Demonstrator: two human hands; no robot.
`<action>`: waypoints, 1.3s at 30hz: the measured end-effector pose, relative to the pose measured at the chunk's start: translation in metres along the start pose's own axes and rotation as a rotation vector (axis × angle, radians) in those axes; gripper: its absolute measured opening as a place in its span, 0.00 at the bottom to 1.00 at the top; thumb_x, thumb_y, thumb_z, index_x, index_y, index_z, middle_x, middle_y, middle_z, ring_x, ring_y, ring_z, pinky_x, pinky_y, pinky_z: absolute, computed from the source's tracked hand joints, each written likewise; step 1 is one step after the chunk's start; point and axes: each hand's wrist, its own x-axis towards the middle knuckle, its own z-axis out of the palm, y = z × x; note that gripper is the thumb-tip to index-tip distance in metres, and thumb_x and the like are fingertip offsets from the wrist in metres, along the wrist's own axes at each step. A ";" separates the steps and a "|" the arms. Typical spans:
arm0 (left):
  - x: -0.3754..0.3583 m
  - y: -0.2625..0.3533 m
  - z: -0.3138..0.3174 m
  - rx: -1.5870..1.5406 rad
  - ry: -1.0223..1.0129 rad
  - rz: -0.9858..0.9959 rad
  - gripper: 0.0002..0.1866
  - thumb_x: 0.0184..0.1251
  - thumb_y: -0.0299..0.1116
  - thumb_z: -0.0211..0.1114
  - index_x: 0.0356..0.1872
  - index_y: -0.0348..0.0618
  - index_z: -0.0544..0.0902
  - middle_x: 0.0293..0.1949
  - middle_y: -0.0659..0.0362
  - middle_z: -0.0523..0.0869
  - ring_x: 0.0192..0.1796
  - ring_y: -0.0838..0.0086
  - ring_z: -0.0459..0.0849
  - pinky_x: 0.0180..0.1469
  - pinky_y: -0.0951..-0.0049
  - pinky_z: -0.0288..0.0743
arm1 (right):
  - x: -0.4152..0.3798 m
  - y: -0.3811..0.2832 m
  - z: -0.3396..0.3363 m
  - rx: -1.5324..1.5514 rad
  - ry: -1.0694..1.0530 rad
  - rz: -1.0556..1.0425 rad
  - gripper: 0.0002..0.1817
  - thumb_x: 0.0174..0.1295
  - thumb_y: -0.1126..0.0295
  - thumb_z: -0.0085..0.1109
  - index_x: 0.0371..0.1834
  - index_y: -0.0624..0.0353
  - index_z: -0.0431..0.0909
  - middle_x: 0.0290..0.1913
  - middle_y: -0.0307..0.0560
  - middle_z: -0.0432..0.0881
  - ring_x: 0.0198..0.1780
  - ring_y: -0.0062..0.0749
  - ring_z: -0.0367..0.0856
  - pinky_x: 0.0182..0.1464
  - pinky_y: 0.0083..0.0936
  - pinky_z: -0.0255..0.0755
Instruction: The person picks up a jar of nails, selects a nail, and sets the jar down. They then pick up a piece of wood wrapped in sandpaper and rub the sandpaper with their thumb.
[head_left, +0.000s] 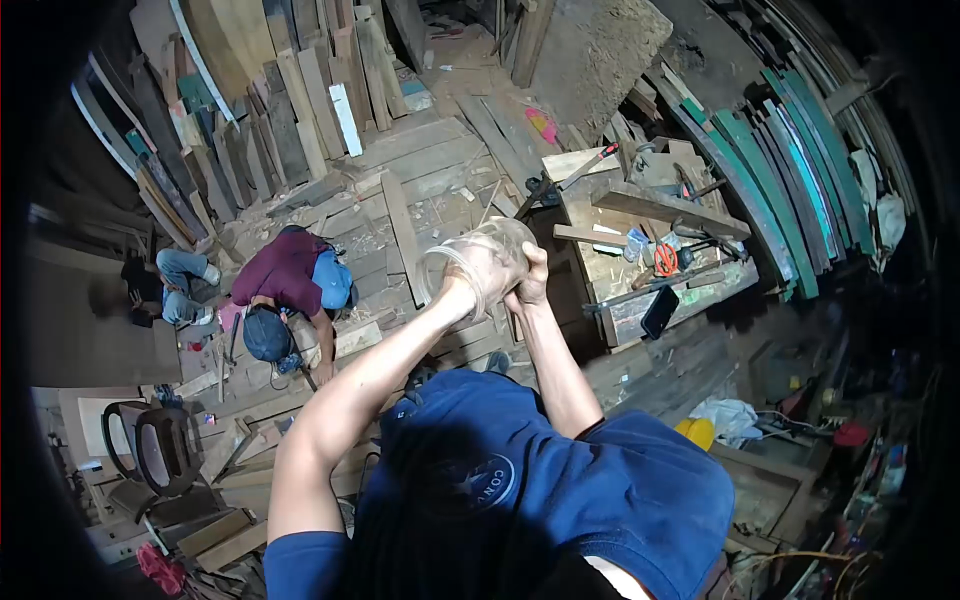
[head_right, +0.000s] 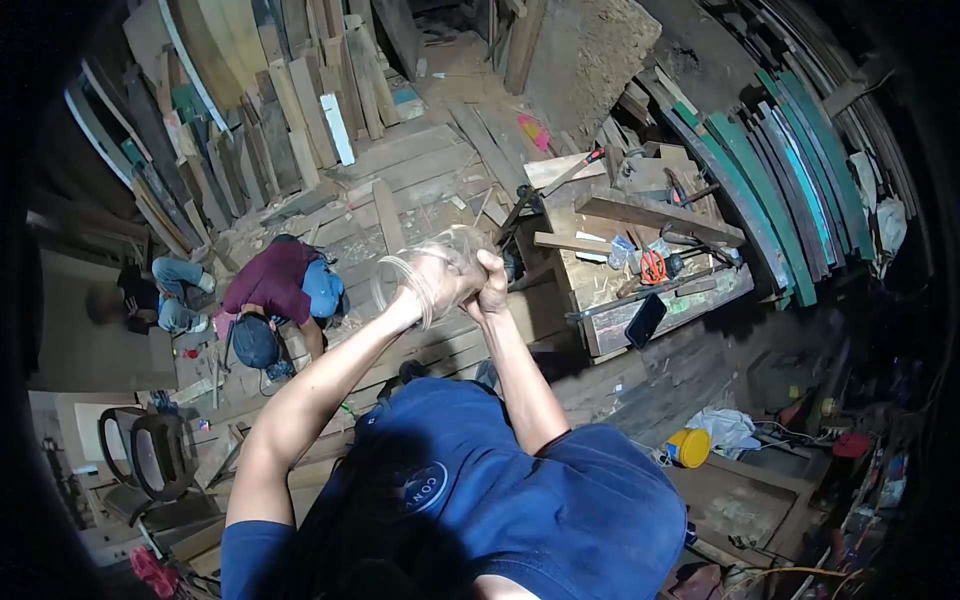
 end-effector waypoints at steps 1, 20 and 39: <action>-0.001 0.006 -0.006 -0.003 -0.081 -0.071 0.13 0.51 0.40 0.71 0.25 0.39 0.88 0.22 0.53 0.86 0.25 0.70 0.83 0.30 0.67 0.77 | 0.000 -0.003 -0.002 0.001 -0.010 -0.007 0.38 0.58 0.51 0.60 0.69 0.61 0.65 0.56 0.53 0.80 0.55 0.41 0.81 0.58 0.38 0.77; -0.002 0.010 0.007 -0.181 0.017 0.182 0.14 0.49 0.44 0.75 0.25 0.44 0.85 0.21 0.60 0.79 0.24 0.72 0.75 0.31 0.68 0.70 | -0.001 -0.036 0.010 -0.423 -0.017 -0.278 0.41 0.51 0.49 0.60 0.64 0.68 0.69 0.52 0.49 0.80 0.51 0.33 0.80 0.55 0.26 0.73; 0.005 -0.023 0.011 -0.139 -0.083 0.341 0.13 0.53 0.42 0.75 0.34 0.44 0.87 0.27 0.59 0.85 0.30 0.74 0.82 0.36 0.70 0.76 | -0.001 -0.037 0.007 -0.642 -0.008 -0.281 0.42 0.49 0.47 0.62 0.63 0.66 0.70 0.53 0.49 0.79 0.54 0.33 0.78 0.59 0.29 0.70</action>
